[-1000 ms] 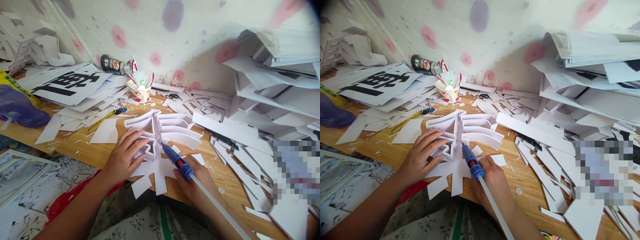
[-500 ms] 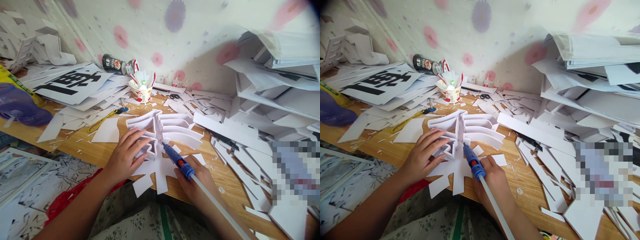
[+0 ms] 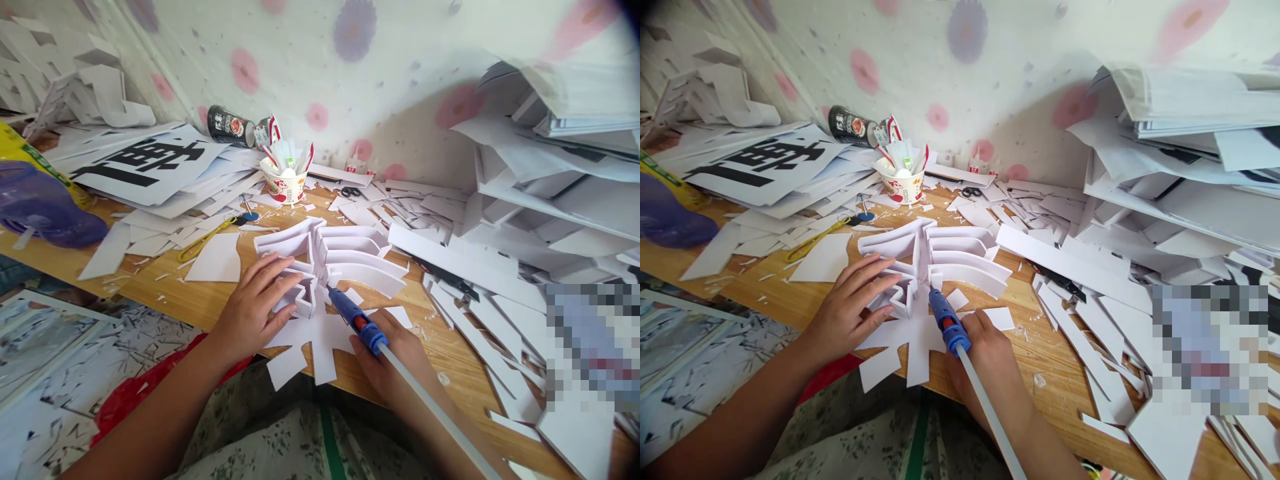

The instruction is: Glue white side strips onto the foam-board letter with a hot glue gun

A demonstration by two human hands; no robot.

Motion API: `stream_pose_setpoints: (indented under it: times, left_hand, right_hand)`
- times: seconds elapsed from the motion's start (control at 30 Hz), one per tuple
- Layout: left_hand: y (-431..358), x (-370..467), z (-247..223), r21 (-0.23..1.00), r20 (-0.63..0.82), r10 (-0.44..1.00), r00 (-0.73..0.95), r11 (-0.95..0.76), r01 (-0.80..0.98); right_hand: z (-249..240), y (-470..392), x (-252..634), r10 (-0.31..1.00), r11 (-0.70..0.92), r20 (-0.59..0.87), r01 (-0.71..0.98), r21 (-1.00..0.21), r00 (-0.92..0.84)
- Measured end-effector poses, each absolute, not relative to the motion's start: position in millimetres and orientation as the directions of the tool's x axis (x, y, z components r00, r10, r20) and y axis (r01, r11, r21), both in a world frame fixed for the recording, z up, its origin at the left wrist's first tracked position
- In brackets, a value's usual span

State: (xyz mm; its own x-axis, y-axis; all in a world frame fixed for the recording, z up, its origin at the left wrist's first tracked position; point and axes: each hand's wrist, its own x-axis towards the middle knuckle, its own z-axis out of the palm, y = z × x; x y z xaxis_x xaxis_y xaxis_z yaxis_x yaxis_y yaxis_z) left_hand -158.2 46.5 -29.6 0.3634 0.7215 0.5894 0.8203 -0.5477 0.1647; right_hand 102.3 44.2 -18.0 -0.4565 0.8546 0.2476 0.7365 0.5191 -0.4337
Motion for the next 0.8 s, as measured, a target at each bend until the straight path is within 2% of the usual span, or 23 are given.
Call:
stream_pose_setpoints:
  times: [0.13,0.23,0.3,0.37,0.43,0.5,0.53,0.6,0.67,0.8]
  left_hand:
    - [47.6,-158.2,-30.6,0.164,0.594,0.717,0.366,-0.553,0.817]
    - [45.1,-160.0,-30.6,0.192,0.588,0.721,0.367,-0.565,0.803]
    - [43.1,-161.4,-26.9,0.231,0.597,0.726,0.341,-0.563,0.794]
    - [43.4,-161.6,-18.4,0.271,0.623,0.728,0.286,-0.545,0.794]
    - [48.3,-159.2,-5.4,0.288,0.656,0.715,0.240,-0.532,0.796]
    - [58.2,-153.0,9.3,0.276,0.672,0.700,0.242,-0.540,0.795]
    - [64.5,-148.4,16.2,0.269,0.662,0.705,0.255,-0.541,0.797]
    - [78.0,-136.2,27.2,0.261,0.599,0.746,0.292,-0.526,0.809]
    - [90.4,-122.0,33.4,0.249,0.508,0.794,0.334,-0.507,0.825]
    - [105.2,-98.3,35.1,0.208,0.362,0.856,0.370,-0.461,0.863]
  right_hand:
    - [-21.2,46.3,100.3,0.866,0.501,0.227,0.762,-0.411,-0.446]
    - [-18.0,46.7,99.9,0.876,0.479,0.190,0.757,-0.445,-0.443]
    - [-14.4,45.6,103.0,0.883,0.456,0.165,0.724,-0.517,-0.439]
    - [-13.9,43.3,109.9,0.902,0.398,0.143,0.652,-0.645,-0.408]
    - [-18.7,40.4,119.4,0.942,0.257,0.095,0.511,-0.821,-0.321]
    - [-26.7,38.1,128.3,0.978,0.069,0.015,0.260,-0.963,-0.206]
    - [-30.5,37.5,131.4,0.987,-0.011,-0.028,0.106,-0.994,-0.156]
    - [-34.7,38.1,134.2,0.994,-0.093,-0.080,-0.184,-0.979,-0.078]
    - [-33.6,40.4,133.4,0.996,-0.087,-0.093,-0.370,-0.925,-0.001]
    - [-24.6,46.0,130.7,0.987,-0.109,-0.151,-0.460,-0.881,0.055]
